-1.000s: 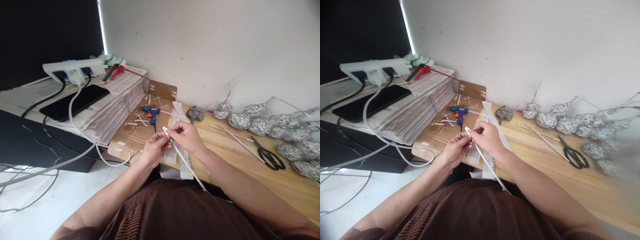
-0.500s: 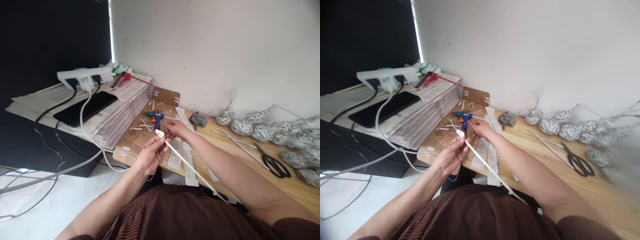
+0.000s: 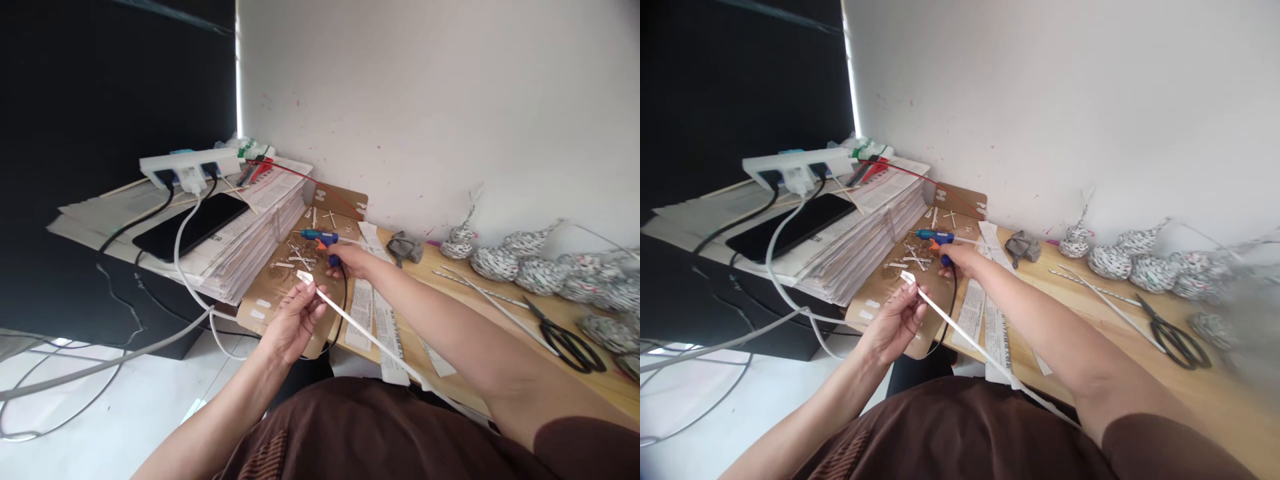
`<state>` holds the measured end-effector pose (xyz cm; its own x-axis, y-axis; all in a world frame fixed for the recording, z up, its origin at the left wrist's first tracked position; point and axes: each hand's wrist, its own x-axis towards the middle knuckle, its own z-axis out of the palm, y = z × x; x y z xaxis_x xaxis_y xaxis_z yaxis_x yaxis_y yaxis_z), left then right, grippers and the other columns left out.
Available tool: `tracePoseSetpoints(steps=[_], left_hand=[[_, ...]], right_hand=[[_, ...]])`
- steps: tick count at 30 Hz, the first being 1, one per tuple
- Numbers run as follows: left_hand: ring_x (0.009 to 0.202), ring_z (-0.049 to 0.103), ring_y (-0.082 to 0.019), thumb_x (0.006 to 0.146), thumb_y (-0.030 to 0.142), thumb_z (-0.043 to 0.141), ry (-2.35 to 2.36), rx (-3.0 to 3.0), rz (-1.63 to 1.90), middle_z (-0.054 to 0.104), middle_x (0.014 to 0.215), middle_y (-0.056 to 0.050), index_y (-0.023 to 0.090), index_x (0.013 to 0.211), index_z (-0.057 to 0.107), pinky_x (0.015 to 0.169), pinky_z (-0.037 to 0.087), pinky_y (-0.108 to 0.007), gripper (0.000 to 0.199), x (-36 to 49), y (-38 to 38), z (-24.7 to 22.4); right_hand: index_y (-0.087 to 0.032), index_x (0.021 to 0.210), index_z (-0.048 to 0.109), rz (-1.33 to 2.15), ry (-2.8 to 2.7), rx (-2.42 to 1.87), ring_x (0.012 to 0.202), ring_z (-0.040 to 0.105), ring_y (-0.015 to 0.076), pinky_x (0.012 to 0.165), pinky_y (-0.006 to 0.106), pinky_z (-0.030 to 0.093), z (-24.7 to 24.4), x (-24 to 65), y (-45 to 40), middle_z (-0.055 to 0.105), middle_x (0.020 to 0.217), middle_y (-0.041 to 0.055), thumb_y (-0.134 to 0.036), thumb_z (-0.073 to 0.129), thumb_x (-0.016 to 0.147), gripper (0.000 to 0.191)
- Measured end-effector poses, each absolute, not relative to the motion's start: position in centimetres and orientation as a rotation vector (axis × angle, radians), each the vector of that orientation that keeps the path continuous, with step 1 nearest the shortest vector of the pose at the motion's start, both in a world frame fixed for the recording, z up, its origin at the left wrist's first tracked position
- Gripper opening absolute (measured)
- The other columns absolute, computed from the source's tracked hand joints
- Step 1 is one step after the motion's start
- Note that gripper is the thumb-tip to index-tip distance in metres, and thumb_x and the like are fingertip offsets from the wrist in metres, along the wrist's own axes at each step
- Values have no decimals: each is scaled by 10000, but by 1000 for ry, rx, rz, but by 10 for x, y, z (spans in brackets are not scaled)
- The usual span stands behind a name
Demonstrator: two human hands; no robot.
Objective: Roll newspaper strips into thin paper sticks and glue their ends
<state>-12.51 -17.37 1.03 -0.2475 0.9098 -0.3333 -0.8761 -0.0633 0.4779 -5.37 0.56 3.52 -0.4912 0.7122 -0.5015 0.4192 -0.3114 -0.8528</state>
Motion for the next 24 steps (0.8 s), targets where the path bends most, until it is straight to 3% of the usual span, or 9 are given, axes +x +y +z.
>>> tracePoseSetpoints(steps=[5, 13, 24], left_hand=[[820, 713, -169, 814, 70, 614, 737, 68, 1688, 710, 830, -64, 122, 865, 620, 624, 581, -148, 73, -126, -173, 7], [819, 709, -167, 809, 81, 625, 765, 128, 1687, 700, 805, -64, 107, 840, 626, 661, 582, -155, 41, -119, -164, 7], [813, 704, -159, 758, 134, 700, 818, 243, 1707, 696, 792, -52, 121, 795, 625, 676, 577, -165, 85, -111, -158, 18]], right_hand=[[-155, 843, 551, 2150, -1435, -1173, 602, 627, 95, 482, 170, 485, 39, -19, -15, 638, 721, 21, -127, 510, 832, 51], [-172, 913, 548, 2256, -1259, -742, 686, 639, 137, 362, 132, 286, 41, 41, -52, 589, 769, 13, -221, 685, 783, 195], [-214, 893, 470, 2134, -1372, -800, 606, 601, 115, 359, 143, 165, 52, 60, -73, 555, 709, -18, -390, 673, 811, 281]])
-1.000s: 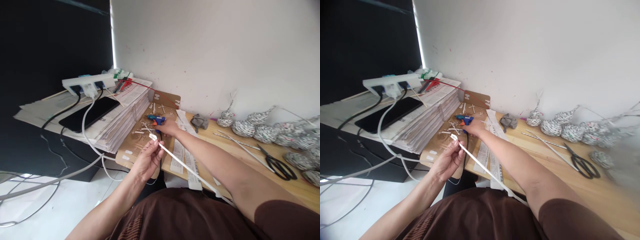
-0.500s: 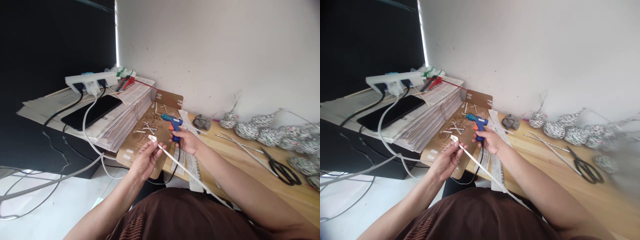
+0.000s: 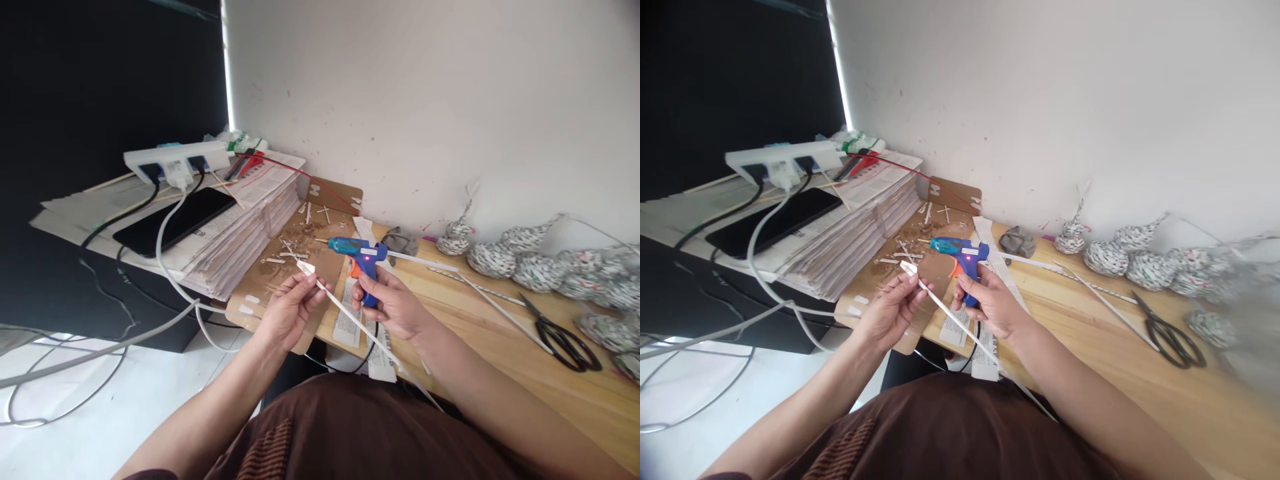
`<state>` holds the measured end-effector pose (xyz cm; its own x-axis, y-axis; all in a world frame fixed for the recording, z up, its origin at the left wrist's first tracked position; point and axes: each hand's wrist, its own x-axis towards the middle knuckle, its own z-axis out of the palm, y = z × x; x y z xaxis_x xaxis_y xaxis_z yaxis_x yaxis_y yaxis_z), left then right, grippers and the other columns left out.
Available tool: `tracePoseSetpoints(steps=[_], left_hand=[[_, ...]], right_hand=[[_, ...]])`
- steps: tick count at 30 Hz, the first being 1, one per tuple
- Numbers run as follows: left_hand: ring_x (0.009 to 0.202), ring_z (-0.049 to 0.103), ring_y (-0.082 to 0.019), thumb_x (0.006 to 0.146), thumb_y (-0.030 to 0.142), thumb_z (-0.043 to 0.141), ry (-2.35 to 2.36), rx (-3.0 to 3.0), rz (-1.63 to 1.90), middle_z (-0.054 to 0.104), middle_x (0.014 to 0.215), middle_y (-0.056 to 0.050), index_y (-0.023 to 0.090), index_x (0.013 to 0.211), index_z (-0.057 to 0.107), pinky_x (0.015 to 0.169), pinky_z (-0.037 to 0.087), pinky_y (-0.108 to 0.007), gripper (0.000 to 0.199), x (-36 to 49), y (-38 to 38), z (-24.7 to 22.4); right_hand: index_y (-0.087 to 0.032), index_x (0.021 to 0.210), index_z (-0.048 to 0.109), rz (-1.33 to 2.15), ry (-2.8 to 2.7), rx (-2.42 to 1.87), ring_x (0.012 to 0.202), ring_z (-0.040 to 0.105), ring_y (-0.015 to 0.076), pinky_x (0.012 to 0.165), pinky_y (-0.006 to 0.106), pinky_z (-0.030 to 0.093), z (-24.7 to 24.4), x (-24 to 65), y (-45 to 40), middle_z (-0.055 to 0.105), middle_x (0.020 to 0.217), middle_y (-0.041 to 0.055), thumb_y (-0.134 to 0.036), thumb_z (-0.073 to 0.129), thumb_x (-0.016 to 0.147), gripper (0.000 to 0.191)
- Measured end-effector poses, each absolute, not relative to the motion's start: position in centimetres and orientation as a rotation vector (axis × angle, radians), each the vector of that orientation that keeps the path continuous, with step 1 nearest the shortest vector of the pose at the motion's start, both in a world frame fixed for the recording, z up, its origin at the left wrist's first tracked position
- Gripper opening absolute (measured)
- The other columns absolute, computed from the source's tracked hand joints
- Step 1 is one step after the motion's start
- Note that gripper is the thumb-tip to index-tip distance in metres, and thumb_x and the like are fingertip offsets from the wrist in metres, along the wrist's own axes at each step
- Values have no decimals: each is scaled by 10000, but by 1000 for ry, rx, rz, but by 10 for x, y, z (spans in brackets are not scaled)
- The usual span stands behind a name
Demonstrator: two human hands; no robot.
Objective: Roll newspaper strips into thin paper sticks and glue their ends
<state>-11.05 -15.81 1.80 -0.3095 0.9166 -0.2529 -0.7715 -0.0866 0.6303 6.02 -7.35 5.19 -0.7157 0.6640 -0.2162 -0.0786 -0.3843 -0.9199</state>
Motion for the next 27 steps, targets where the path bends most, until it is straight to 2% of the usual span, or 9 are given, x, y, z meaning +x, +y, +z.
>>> tracePoseSetpoints(steps=[5, 10, 13, 15, 17, 22, 27], left_hand=[[804, 704, -157, 754, 138, 702, 876, 290, 1756, 699, 796, -57, 117, 807, 631, 681, 576, -171, 92, -117, -160, 25], [794, 703, -157, 743, 132, 711, 899, 267, 1794, 695, 794, -57, 112, 824, 648, 669, 580, -174, 105, -122, -160, 25], [823, 697, -148, 749, 122, 702, 865, 264, 1817, 702, 953, -76, 117, 819, 655, 641, 575, -154, 85, -125, -160, 25], [897, 687, -153, 771, 126, 681, 803, 310, 1800, 668, 1118, -88, 116, 783, 648, 652, 569, -139, 36, -128, -160, 26], [973, 671, -166, 793, 120, 654, 734, 349, 1759, 641, 1192, -91, 115, 749, 633, 684, 566, -137, 49, -131, -160, 27], [1007, 664, -184, 828, 92, 602, 700, 334, 1670, 696, 990, -95, 107, 803, 650, 715, 567, -148, 56, -135, -156, 22], [1016, 660, -205, 834, 87, 594, 761, 301, 1679, 685, 974, -124, 73, 827, 668, 737, 568, -156, 76, -138, -152, 14]], right_hand=[[-195, 840, 480, 2145, -1387, -794, 615, 594, 119, 368, 153, 184, 56, 63, -78, 542, 715, -8, -467, 606, 844, 300], [-203, 876, 516, 2231, -1346, -775, 599, 578, 122, 356, 152, 178, 62, 53, -72, 542, 695, -9, -464, 643, 811, 298], [-196, 899, 546, 2311, -1306, -724, 589, 566, 112, 348, 145, 177, 68, 42, -66, 544, 690, -6, -455, 640, 814, 288], [-190, 918, 558, 2374, -1269, -696, 580, 561, 107, 344, 140, 176, 70, 37, -65, 541, 687, -4, -445, 625, 828, 278], [-186, 912, 553, 2449, -1226, -680, 578, 560, 109, 339, 136, 172, 69, 33, -67, 536, 685, -1, -439, 607, 842, 268], [-180, 912, 544, 2599, -1161, -687, 557, 530, 104, 331, 133, 163, 61, 29, -73, 519, 683, 5, -435, 572, 866, 260], [-195, 864, 530, 2477, -1118, -663, 544, 470, 93, 338, 141, 151, 64, 30, -70, 488, 676, -7, -436, 629, 820, 265]])
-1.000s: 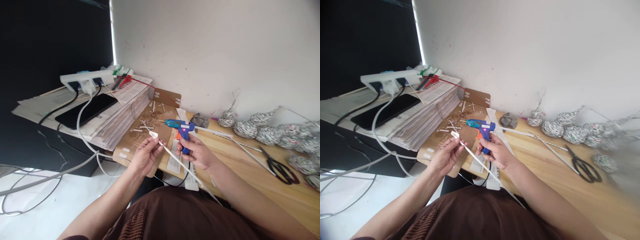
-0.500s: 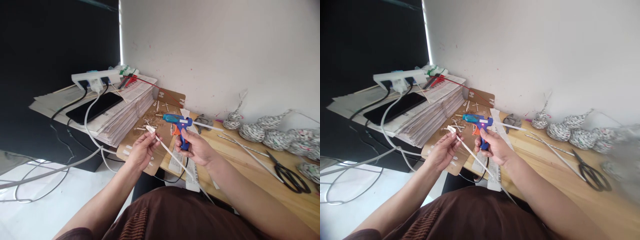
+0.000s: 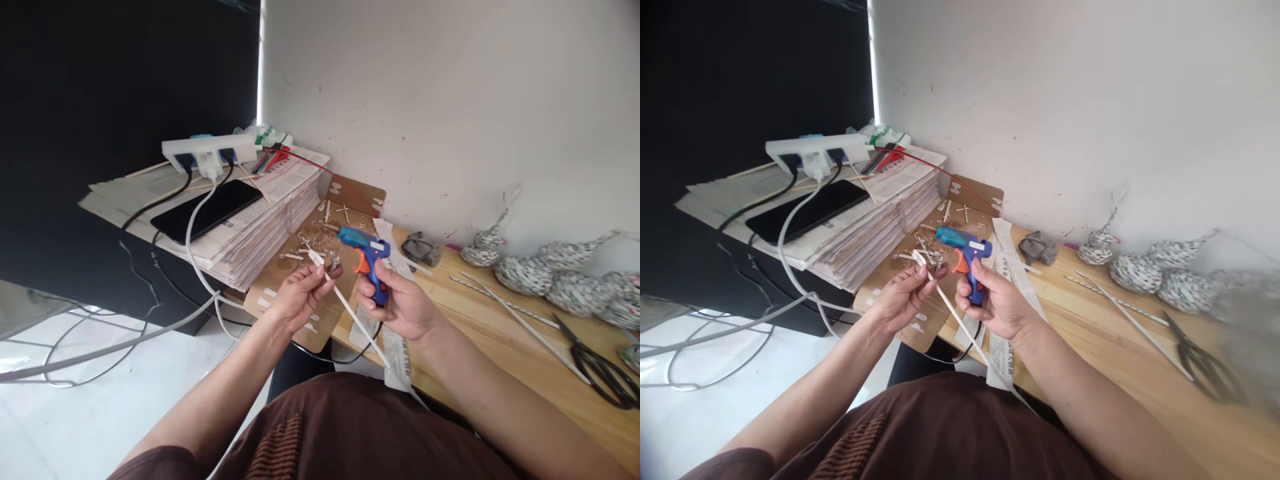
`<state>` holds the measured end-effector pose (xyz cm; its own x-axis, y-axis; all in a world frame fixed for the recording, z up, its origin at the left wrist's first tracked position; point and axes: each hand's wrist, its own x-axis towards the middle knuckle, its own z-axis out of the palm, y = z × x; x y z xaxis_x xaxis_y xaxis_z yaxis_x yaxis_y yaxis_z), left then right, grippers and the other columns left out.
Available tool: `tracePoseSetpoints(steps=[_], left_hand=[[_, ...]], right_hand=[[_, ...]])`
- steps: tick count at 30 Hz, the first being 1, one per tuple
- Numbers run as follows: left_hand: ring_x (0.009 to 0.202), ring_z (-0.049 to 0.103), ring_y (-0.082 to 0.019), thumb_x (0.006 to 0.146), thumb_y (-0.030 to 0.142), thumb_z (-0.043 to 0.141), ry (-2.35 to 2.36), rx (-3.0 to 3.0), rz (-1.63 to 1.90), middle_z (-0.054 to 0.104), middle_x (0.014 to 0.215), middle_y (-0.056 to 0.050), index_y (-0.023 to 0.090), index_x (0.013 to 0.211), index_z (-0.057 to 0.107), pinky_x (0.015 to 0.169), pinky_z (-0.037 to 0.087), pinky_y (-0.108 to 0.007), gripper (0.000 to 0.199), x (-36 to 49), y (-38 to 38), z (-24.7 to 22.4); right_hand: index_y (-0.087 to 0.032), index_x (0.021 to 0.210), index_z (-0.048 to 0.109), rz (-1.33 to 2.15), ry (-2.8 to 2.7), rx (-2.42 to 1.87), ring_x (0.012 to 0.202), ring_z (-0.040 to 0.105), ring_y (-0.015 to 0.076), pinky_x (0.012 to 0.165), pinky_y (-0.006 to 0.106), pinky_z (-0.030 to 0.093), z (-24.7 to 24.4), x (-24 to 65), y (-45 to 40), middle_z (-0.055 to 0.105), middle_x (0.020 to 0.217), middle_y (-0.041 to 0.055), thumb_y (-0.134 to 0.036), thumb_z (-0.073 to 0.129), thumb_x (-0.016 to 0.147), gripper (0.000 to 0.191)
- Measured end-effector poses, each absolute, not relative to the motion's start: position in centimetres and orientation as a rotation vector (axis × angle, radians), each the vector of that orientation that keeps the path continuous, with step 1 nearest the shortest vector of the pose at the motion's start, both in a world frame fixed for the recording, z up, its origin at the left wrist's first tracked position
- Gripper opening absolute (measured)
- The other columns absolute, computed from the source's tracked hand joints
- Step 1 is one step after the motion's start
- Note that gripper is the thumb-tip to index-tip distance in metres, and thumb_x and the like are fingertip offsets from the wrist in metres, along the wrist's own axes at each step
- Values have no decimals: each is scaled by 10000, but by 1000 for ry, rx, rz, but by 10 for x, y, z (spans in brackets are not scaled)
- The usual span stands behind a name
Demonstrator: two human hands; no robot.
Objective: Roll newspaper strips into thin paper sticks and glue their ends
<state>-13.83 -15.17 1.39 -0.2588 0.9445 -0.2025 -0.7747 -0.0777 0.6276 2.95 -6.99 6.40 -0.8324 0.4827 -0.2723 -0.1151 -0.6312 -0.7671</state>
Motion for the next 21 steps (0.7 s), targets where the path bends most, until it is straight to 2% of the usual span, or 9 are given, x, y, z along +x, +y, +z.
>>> tracePoseSetpoints(steps=[4, 8, 11, 13, 16, 19, 21], left_hand=[[964, 674, -189, 812, 61, 612, 796, 216, 1766, 672, 932, -88, 77, 784, 667, 727, 569, -150, 64, -143, -145, 17], [875, 687, -168, 782, 76, 656, 863, 208, 1854, 658, 854, -56, 102, 797, 662, 564, 542, -115, 31, -151, -136, 29], [839, 684, -152, 771, 89, 672, 884, 236, 1872, 671, 901, -66, 103, 827, 672, 485, 500, -104, 58, -155, -134, 33], [778, 673, -113, 780, 83, 658, 884, 238, 1861, 679, 918, -77, 90, 833, 683, 497, 497, -95, 58, -153, -136, 31], [670, 642, -62, 785, 46, 631, 893, 196, 1832, 677, 810, -62, 71, 788, 691, 591, 522, -91, 65, -146, -144, 27], [628, 633, -62, 756, 46, 660, 900, 198, 1797, 664, 734, -44, 75, 751, 687, 633, 542, -119, 40, -136, -150, 26], [636, 639, -69, 728, 71, 701, 895, 230, 1782, 675, 758, -47, 83, 748, 686, 637, 548, -131, 27, -131, -153, 27]], right_hand=[[-203, 806, 494, 2357, -1059, -677, 574, 465, 102, 345, 155, 147, 67, 33, -63, 477, 685, -5, -413, 651, 807, 262], [-210, 812, 479, 2318, -1103, -747, 575, 491, 111, 346, 163, 160, 60, 32, -64, 499, 689, -5, -432, 655, 800, 284], [-218, 858, 491, 2257, -1197, -762, 575, 527, 115, 351, 159, 184, 55, 32, -66, 523, 690, -11, -456, 648, 803, 291], [-219, 862, 491, 2189, -1284, -771, 581, 552, 119, 351, 158, 196, 55, 34, -68, 533, 694, -14, -465, 640, 809, 292], [-214, 865, 505, 2063, -1423, -804, 583, 571, 121, 347, 161, 203, 57, 39, -73, 540, 700, -12, -461, 637, 815, 285], [-204, 865, 538, 1943, -1547, -845, 578, 573, 122, 348, 171, 216, 63, 45, -82, 555, 691, 0, -450, 643, 814, 273], [-197, 836, 555, 1876, -1613, -870, 565, 559, 120, 354, 180, 226, 66, 50, -89, 575, 671, 13, -441, 647, 814, 261]])
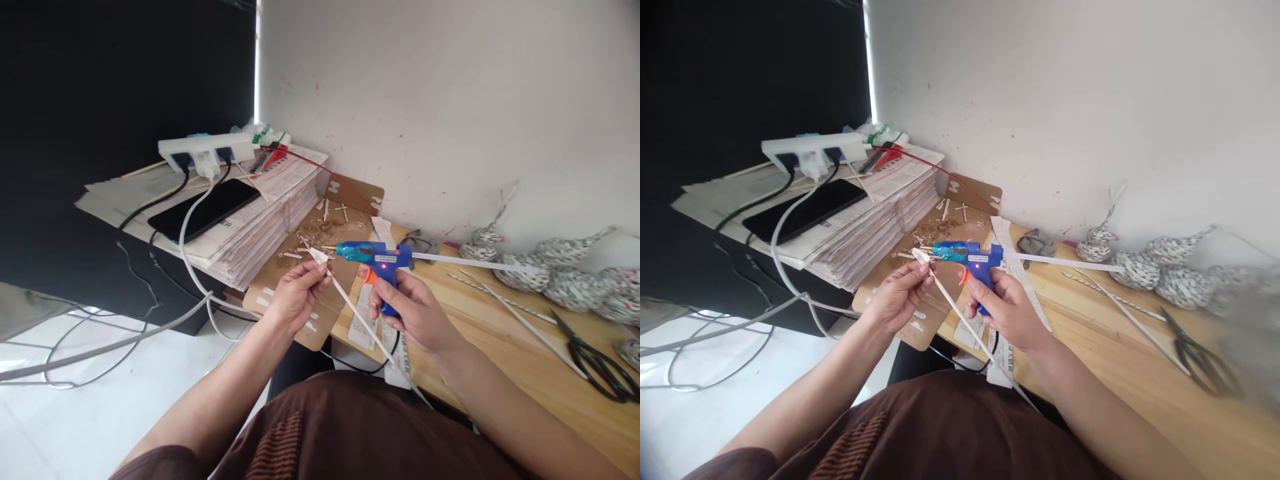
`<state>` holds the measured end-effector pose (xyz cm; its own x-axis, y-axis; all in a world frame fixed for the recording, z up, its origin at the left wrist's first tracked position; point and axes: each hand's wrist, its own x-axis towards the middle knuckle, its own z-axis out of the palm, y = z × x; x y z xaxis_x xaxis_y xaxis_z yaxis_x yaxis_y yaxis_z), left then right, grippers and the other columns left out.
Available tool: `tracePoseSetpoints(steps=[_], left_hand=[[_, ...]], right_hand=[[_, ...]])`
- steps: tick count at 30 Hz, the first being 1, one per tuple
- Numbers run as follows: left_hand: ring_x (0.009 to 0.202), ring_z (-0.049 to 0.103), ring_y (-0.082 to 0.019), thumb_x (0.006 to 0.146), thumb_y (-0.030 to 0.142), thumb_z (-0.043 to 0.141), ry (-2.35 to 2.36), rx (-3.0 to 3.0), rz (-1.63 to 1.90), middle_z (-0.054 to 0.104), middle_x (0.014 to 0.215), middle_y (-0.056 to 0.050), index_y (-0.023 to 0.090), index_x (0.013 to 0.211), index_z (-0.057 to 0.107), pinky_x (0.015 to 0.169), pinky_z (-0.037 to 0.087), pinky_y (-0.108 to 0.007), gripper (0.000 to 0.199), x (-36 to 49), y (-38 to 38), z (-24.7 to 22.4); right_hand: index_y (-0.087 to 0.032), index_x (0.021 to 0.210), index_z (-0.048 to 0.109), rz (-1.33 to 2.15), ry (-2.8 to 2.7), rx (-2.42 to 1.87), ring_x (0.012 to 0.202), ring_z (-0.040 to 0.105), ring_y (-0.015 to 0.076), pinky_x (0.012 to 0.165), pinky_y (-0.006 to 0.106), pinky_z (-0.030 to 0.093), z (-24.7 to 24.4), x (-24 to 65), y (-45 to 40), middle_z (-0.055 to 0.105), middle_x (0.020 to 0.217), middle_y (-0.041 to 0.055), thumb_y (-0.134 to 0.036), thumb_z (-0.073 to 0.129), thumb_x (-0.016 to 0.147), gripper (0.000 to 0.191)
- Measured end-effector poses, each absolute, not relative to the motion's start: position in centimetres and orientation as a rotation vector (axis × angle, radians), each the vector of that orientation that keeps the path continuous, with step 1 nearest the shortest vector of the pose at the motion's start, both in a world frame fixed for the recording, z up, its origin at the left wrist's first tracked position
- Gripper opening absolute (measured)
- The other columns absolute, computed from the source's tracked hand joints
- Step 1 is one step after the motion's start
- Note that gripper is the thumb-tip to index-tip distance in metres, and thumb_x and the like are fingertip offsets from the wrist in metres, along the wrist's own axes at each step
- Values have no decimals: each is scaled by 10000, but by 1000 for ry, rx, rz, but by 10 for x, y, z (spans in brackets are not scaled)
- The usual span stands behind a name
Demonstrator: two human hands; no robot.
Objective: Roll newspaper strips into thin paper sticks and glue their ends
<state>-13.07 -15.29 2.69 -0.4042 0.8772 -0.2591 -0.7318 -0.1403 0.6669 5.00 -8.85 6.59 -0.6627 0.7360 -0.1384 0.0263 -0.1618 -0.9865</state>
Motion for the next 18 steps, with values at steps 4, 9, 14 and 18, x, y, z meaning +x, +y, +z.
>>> tracePoseSetpoints(steps=[4, 9, 14, 18], left_hand=[[722, 666, -92, 699, 125, 748, 884, 319, 1738, 699, 853, -64, 96, 771, 696, 686, 558, -148, 94, -123, -155, 31], [789, 688, -138, 711, 173, 747, 894, 362, 1724, 712, 844, -72, 113, 833, 716, 706, 568, -178, 140, -114, -157, 35], [802, 688, -137, 723, 181, 741, 871, 386, 1712, 714, 836, -61, 114, 828, 721, 722, 572, -187, 126, -107, -160, 37], [755, 685, -121, 712, 187, 752, 872, 396, 1723, 711, 793, -47, 114, 798, 722, 723, 573, -189, 117, -104, -161, 40]], right_hand=[[-202, 826, 590, 1800, -1662, -914, 524, 511, 114, 361, 194, 229, 71, 63, -99, 586, 630, 25, -449, 632, 824, 251], [-204, 830, 615, 1608, -1736, -928, 458, 489, 113, 361, 228, 274, 75, 81, -110, 623, 631, 36, -440, 621, 835, 237], [-226, 976, 636, 1493, -1813, -907, 484, 538, 142, 410, 257, 351, 77, 91, -120, 635, 616, 22, -394, 625, 843, 214], [-229, 995, 646, 1416, -1874, -918, 547, 578, 177, 523, 296, 444, 75, 96, -123, 632, 601, 23, -382, 624, 845, 216]])
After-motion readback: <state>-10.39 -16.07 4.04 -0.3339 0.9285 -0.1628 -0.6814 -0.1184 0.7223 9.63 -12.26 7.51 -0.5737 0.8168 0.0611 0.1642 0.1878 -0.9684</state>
